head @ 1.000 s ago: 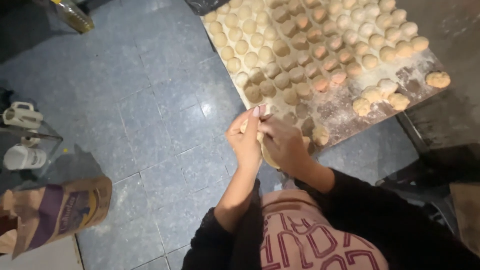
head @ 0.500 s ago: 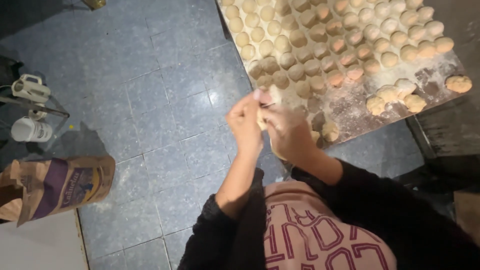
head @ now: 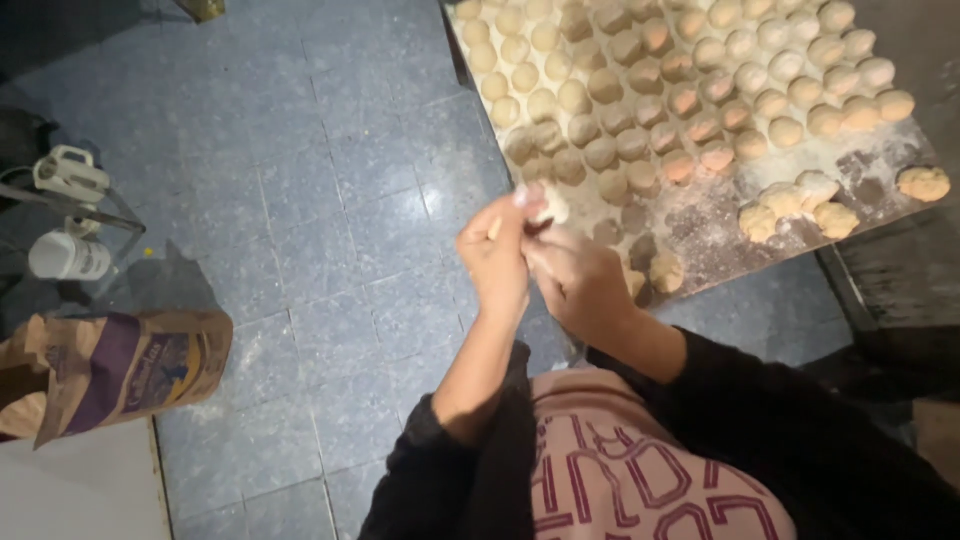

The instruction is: Shaping dough into small balls and placing them on a floured wooden board.

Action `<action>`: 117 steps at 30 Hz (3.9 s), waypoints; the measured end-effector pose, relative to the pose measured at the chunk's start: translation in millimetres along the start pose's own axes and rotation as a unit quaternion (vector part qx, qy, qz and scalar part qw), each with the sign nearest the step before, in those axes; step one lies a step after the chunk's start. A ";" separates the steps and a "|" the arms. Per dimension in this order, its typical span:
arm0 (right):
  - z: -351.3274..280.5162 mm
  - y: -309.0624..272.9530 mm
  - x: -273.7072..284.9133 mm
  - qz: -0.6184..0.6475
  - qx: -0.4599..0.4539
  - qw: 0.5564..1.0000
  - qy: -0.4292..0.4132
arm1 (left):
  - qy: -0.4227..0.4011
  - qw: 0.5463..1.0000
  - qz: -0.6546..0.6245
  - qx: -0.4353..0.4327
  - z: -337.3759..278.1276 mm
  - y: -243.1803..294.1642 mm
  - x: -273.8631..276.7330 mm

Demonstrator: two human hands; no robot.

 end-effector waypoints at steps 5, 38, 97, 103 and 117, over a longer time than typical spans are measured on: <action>12.1 13.7 16.2 -0.037 0.023 0.999 0.004 | -0.228 0.966 0.106 -0.059 -3.5 30.2 0.2; 2.6 -20.6 21.6 0.071 0.302 0.949 0.060 | -0.171 0.586 -0.673 0.418 -57.2 131.6 -72.7; -27.0 202.4 -82.1 0.056 -0.183 0.981 -0.029 | 0.170 0.910 0.356 -0.127 -50.6 -13.3 100.4; -52.4 249.1 -105.5 -0.019 -0.057 0.984 -0.169 | 0.243 0.952 0.183 -0.038 -81.0 0.7 117.9; -91.7 274.0 -112.4 -0.102 -0.088 0.976 -0.171 | 0.285 0.954 0.097 0.003 -104.5 11.8 117.3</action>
Point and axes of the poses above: each hand's wrist, its own z-axis towards the middle knuckle, its own x-axis out of the back of the hand, y = z × x, the point moved 1 cm from there along z, towards the middle knuckle, and after that the axes turned 2 degrees about -x, right-handed, at the moved point
